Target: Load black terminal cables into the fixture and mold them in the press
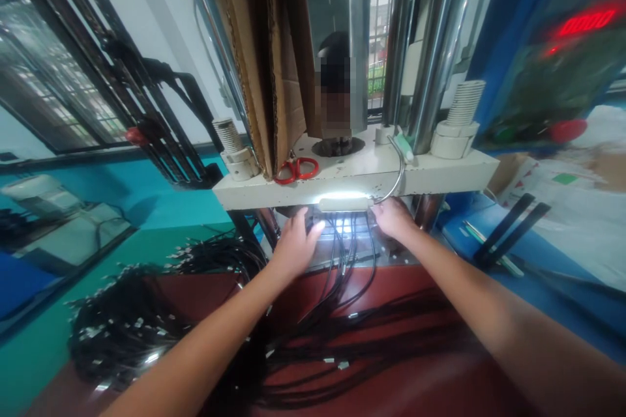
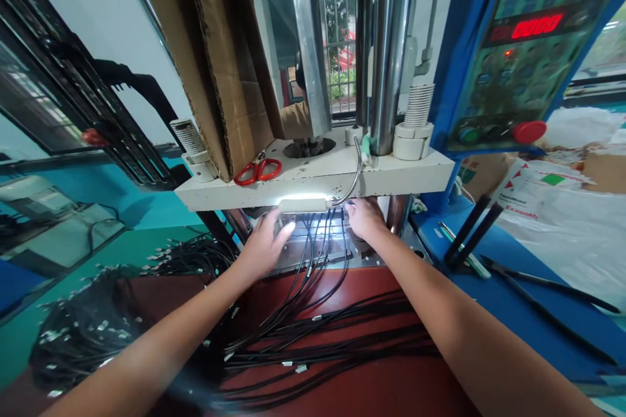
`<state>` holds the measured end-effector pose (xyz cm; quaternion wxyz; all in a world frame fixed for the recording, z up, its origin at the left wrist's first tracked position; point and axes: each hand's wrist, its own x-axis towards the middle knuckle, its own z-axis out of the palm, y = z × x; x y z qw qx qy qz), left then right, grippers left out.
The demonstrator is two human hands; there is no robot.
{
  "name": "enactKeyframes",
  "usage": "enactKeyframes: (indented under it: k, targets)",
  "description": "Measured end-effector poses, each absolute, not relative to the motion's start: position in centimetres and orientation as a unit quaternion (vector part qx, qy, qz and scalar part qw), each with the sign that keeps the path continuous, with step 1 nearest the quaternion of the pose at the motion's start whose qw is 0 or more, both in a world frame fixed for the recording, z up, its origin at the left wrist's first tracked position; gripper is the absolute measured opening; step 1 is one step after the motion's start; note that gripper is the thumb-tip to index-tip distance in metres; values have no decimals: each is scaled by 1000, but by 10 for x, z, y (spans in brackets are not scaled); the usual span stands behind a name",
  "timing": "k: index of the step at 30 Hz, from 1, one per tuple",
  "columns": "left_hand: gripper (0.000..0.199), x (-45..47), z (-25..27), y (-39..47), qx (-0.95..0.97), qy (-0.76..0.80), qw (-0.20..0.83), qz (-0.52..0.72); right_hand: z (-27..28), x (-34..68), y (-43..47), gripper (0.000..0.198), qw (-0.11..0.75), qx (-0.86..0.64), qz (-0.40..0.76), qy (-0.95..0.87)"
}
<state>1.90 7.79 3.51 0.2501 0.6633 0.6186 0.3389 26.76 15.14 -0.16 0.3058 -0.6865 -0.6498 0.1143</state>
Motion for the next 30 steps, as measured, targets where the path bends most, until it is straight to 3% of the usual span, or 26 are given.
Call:
enactKeyframes:
  k: [4, 8, 30]
  targets:
    - [79, -22, 12, -24, 857, 452, 42, 243, -3, 264, 127, 33, 270, -657, 82, -699]
    - [111, -36, -18, -59, 892, 404, -71, 189, -6, 257, 122, 42, 246, -661, 61, -706]
    - [102, -1, -13, -38, 895, 408, -48, 177, 2, 235, 130, 43, 207, -675, 9, -708]
